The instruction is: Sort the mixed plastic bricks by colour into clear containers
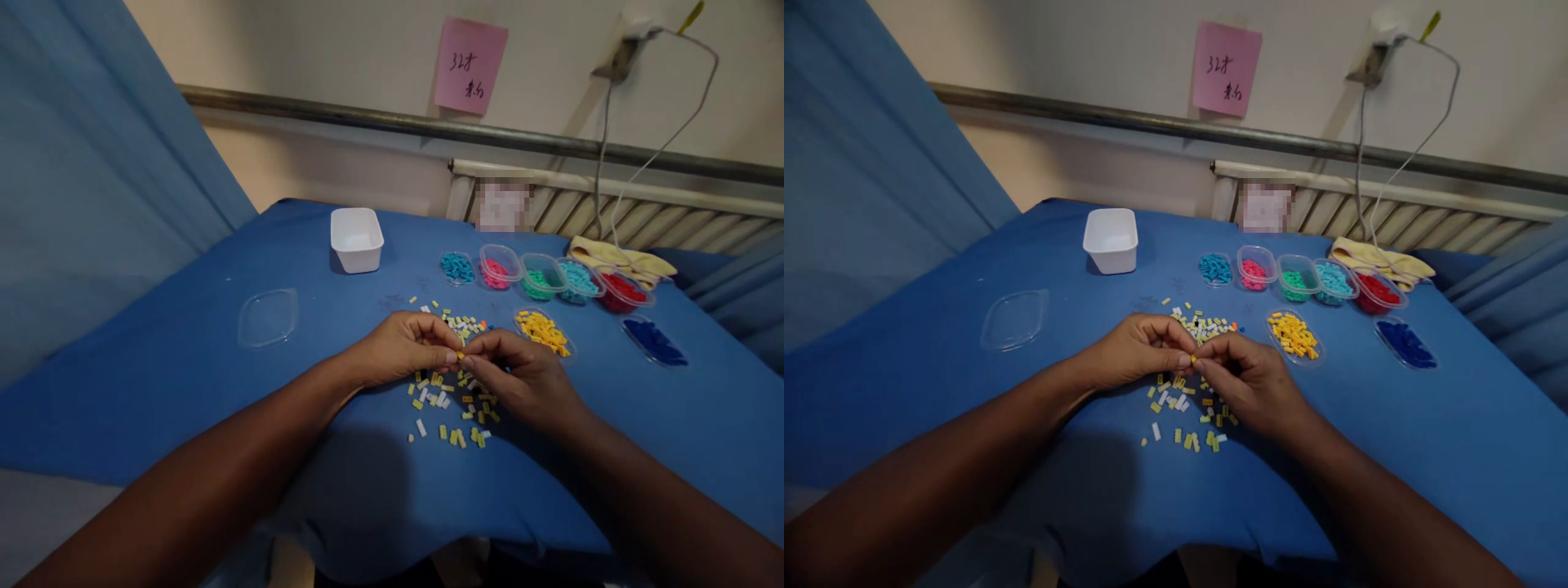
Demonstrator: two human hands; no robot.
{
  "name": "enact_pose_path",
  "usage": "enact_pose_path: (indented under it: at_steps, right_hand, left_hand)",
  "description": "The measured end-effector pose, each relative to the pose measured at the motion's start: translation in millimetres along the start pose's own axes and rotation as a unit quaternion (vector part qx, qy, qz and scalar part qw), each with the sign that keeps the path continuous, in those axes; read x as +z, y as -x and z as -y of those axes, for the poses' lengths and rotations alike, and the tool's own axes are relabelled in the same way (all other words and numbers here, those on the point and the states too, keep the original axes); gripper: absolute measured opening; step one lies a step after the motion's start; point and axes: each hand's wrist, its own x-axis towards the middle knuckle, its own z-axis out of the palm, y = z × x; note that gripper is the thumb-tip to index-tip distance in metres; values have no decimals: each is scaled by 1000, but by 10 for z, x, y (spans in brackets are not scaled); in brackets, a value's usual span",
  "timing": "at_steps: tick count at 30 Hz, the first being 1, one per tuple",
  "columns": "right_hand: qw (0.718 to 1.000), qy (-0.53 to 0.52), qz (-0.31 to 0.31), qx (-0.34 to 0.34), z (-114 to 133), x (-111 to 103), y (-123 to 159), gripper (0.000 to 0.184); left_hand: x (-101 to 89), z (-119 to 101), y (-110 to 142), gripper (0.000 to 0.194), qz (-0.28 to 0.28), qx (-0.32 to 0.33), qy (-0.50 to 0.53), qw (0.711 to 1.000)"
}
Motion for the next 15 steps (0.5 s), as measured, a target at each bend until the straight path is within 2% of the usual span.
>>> enact_pose_path:
  at_steps: [5, 10, 15]
  right_hand:
    - [1000, -7, -16, 14, 5, 2, 1, 12]
    - [1000, -8, 0, 23, 52, -30, -5, 9]
    - [997, -22, 18, 66, 47, -44, -3, 12]
  left_hand:
    - [7, -5, 5, 29, -5, 4, 5, 1000]
    - [-13, 17, 10, 30, -4, -2, -8, 1000]
    - [-10, 3, 36, 28, 0, -2, -42, 999]
